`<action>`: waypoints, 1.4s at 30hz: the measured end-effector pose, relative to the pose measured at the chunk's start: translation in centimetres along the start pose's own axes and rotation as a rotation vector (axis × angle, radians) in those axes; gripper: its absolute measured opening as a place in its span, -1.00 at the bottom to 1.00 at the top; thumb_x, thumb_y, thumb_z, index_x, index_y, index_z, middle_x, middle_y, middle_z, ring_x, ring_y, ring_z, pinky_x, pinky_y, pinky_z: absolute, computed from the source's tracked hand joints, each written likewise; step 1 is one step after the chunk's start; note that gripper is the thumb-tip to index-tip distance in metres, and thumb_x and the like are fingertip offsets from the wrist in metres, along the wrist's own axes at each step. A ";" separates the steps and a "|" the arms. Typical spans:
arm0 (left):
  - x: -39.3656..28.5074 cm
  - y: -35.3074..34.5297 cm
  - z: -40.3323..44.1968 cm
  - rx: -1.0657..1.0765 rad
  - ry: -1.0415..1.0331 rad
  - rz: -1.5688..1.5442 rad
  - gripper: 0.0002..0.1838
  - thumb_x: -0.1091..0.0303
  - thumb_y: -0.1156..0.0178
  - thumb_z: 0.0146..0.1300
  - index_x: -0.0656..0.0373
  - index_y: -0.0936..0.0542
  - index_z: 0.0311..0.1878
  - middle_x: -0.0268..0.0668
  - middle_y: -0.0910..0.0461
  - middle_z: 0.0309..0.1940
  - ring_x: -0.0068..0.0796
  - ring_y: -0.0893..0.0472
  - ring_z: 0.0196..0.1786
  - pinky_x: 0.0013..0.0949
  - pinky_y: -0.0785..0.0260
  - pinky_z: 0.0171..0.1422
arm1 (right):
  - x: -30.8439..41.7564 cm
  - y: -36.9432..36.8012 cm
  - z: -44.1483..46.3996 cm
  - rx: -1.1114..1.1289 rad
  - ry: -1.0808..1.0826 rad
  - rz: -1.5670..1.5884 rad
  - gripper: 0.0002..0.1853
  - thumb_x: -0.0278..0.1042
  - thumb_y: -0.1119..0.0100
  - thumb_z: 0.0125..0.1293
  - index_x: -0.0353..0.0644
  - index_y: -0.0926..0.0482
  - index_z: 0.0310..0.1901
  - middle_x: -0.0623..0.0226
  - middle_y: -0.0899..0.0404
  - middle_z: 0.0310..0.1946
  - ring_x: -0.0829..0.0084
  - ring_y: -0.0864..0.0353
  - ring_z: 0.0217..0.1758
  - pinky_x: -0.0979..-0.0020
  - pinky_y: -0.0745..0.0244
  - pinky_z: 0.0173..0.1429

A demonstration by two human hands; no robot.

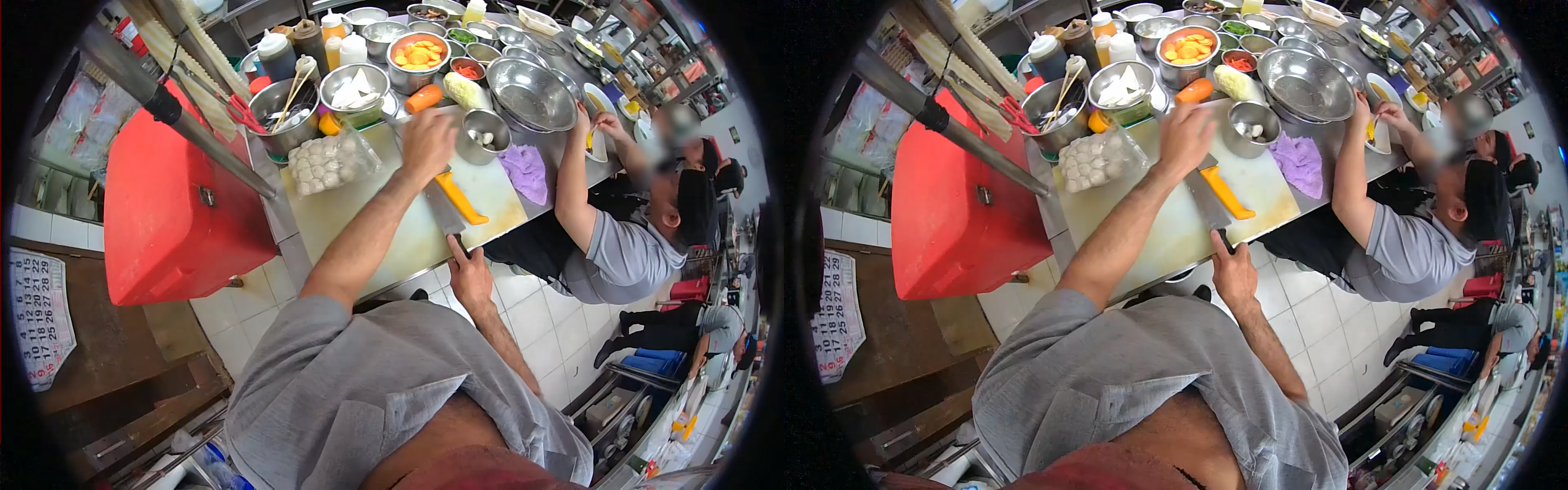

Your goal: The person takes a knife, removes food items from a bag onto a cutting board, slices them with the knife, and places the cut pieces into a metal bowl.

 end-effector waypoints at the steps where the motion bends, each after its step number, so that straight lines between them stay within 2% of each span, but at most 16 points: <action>1: 1.9 1.0 -1.9 0.002 0.034 0.154 -0.69 0.32 -0.30 0.05 0.13 -0.61 -0.09 -0.22 -0.49 -0.07 -0.18 -0.43 0.09 -0.10 -0.25 0.17 | 0.1 -0.4 0.8 0.003 0.004 0.005 -0.47 -0.32 -0.16 0.24 0.28 -0.39 0.26 0.10 -0.39 -0.18 0.11 -0.53 -0.18 0.14 -0.57 -0.20; 5: 8.0 6.9 -7.9 -0.016 0.220 0.608 -0.68 0.31 -0.32 -0.01 0.07 -0.59 -0.12 -0.23 -0.42 0.05 -0.17 -0.30 0.20 0.03 -0.07 0.24 | 1.8 -0.6 4.5 -0.082 0.104 -0.087 -0.58 -0.33 -0.09 0.25 0.13 -0.49 0.17 0.12 -0.40 -0.22 0.10 -0.47 -0.21 0.12 -0.50 -0.19; 7: 9.4 8.7 -9.7 -0.047 0.273 0.679 -0.68 0.30 -0.32 -0.02 0.06 -0.58 -0.13 -0.22 -0.40 0.09 -0.16 -0.27 0.23 0.04 -0.06 0.24 | 4.8 1.1 5.9 -0.342 0.337 -0.135 -0.65 -0.37 -0.13 0.18 -0.03 -0.55 0.04 0.15 -0.41 -0.20 0.11 -0.45 -0.25 0.10 -0.44 -0.15; 8: 10.2 9.1 -10.2 -0.016 0.304 0.630 -0.70 0.31 -0.29 0.00 0.08 -0.56 -0.15 -0.19 -0.43 0.02 -0.15 -0.32 0.18 0.04 -0.08 0.23 | 6.5 1.8 7.0 -0.390 0.422 -0.004 -0.73 -0.47 -0.14 0.11 -0.13 -0.58 -0.11 0.15 -0.45 -0.22 0.08 -0.46 -0.23 0.11 -0.43 -0.12; 14: 12.1 10.8 -10.9 -0.068 0.458 0.190 -0.76 0.42 -0.24 0.03 0.16 -0.53 -0.18 -0.15 -0.57 -0.26 -0.14 -0.54 -0.11 -0.05 -0.23 0.13 | 15.0 -4.4 15.9 -0.124 0.608 0.760 -0.79 -0.55 -0.09 0.13 -0.24 -0.58 -0.17 0.07 -0.58 -0.19 0.01 -0.54 -0.11 0.15 -0.46 0.00; 15: 11.7 11.6 -11.4 -0.108 0.547 -0.022 -0.76 0.46 -0.23 0.04 0.18 -0.52 -0.17 -0.15 -0.59 -0.32 -0.14 -0.57 -0.18 -0.07 -0.27 0.09 | 15.3 -5.0 16.3 -0.143 0.610 0.760 -0.79 -0.55 -0.09 0.13 -0.24 -0.58 -0.17 0.07 -0.58 -0.19 0.01 -0.54 -0.11 0.15 -0.46 0.00; 17: 10.0 12.7 -11.8 -0.076 0.563 -0.098 -0.73 0.49 -0.23 0.03 0.19 -0.52 -0.15 -0.16 -0.60 -0.32 -0.15 -0.58 -0.17 -0.07 -0.27 0.10 | 16.4 -8.6 16.2 0.189 0.529 0.781 -0.78 -0.54 -0.09 0.13 -0.18 -0.58 -0.16 0.07 -0.60 -0.24 -0.01 -0.56 -0.18 0.13 -0.49 -0.05; 19: 10.1 13.0 -13.1 -0.041 0.599 -0.175 -0.71 0.52 -0.23 0.02 0.20 -0.53 -0.12 -0.17 -0.61 -0.31 -0.16 -0.58 -0.17 -0.07 -0.26 0.11 | 17.0 -8.1 15.4 0.121 0.577 0.739 -0.80 -0.45 -0.12 0.14 -0.12 -0.60 -0.17 0.06 -0.61 -0.34 0.03 -0.59 -0.19 0.14 -0.51 -0.10; 21: 10.3 12.7 -13.9 0.124 0.409 -0.119 -0.57 0.49 -0.26 0.03 0.19 -0.50 0.03 -0.18 -0.59 -0.10 -0.18 -0.53 0.02 -0.05 -0.20 0.22 | 16.7 -7.8 14.7 0.272 0.430 0.188 -0.74 -0.33 -0.15 0.17 -0.08 -0.59 -0.09 0.10 -0.61 -0.20 0.07 -0.61 -0.16 0.14 -0.53 -0.12; 24: 7.8 15.5 -13.5 0.240 0.183 0.308 -0.37 0.48 -0.33 -0.01 0.19 -0.41 0.21 -0.17 -0.43 0.22 -0.19 -0.39 0.26 -0.16 -0.18 0.32 | 16.4 -7.9 14.9 0.202 0.334 0.031 -0.58 -0.09 -0.22 0.17 -0.06 -0.52 0.03 0.05 -0.53 0.00 0.09 -0.63 -0.12 0.12 -0.55 -0.04; 27: 10.9 14.6 -14.7 0.316 0.262 0.216 -0.23 0.46 -0.36 -0.05 0.14 -0.33 0.31 -0.24 -0.24 0.38 -0.18 -0.19 0.40 -0.07 0.06 0.44 | 16.6 -7.7 14.8 0.192 0.271 -0.060 -0.43 0.04 -0.29 0.08 -0.03 -0.45 0.10 -0.06 -0.44 0.01 0.01 -0.61 -0.14 0.06 -0.54 -0.03; 31: 11.8 13.7 -14.8 0.347 0.235 0.197 -0.23 0.48 -0.35 -0.05 0.12 -0.32 0.32 -0.25 -0.23 0.39 -0.18 -0.21 0.40 -0.06 0.06 0.44 | 16.9 -8.8 16.0 0.290 0.330 0.028 -0.37 0.04 -0.28 0.05 -0.11 -0.40 0.13 -0.17 -0.40 0.00 -0.04 -0.61 -0.13 0.03 -0.53 -0.02; 33: 12.3 13.3 -14.7 0.310 0.219 0.207 -0.22 0.49 -0.36 -0.05 0.03 -0.33 0.32 -0.28 -0.22 0.38 -0.25 -0.18 0.42 0.09 0.08 0.39 | 17.3 -8.6 16.6 0.191 0.338 0.049 -0.49 -0.12 -0.20 0.11 -0.21 -0.46 0.06 -0.17 -0.45 -0.05 -0.05 -0.61 -0.13 0.02 -0.52 0.00; 37: 12.2 13.2 -15.5 0.322 0.257 0.265 -0.21 0.49 -0.34 -0.03 -0.01 -0.32 0.35 -0.32 -0.14 0.44 -0.23 -0.13 0.45 -0.01 0.13 0.45 | 16.7 -8.8 17.4 0.130 0.250 0.134 -0.65 -0.26 -0.11 0.13 -0.26 -0.53 -0.08 -0.16 -0.50 -0.15 -0.06 -0.62 -0.17 0.04 -0.54 -0.04; 40: 12.2 13.0 -15.5 0.315 0.269 0.319 -0.22 0.49 -0.32 -0.01 -0.07 -0.32 0.36 -0.36 -0.09 0.46 -0.24 -0.09 0.48 0.10 0.18 0.45 | 16.5 -8.5 17.6 0.072 0.222 0.085 -0.78 -0.31 -0.07 0.16 -0.23 -0.57 -0.22 -0.10 -0.54 -0.22 -0.03 -0.63 -0.20 0.07 -0.56 -0.10; 42: 12.9 13.3 -15.0 0.313 0.229 0.352 -0.27 0.55 -0.25 0.05 -0.09 -0.32 0.34 -0.39 -0.13 0.44 -0.22 -0.07 0.49 0.41 0.20 0.39 | 16.6 -8.7 17.4 0.140 0.241 0.117 -0.80 -0.30 -0.05 0.18 -0.19 -0.58 -0.25 -0.02 -0.54 -0.22 0.00 -0.63 -0.21 0.07 -0.57 -0.13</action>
Point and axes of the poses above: each hand's wrist, its own z-axis towards the middle knuckle, its own y-axis out of the back of the hand, x = y × z, the point moved 7 cm from there along z, towards the middle knuckle
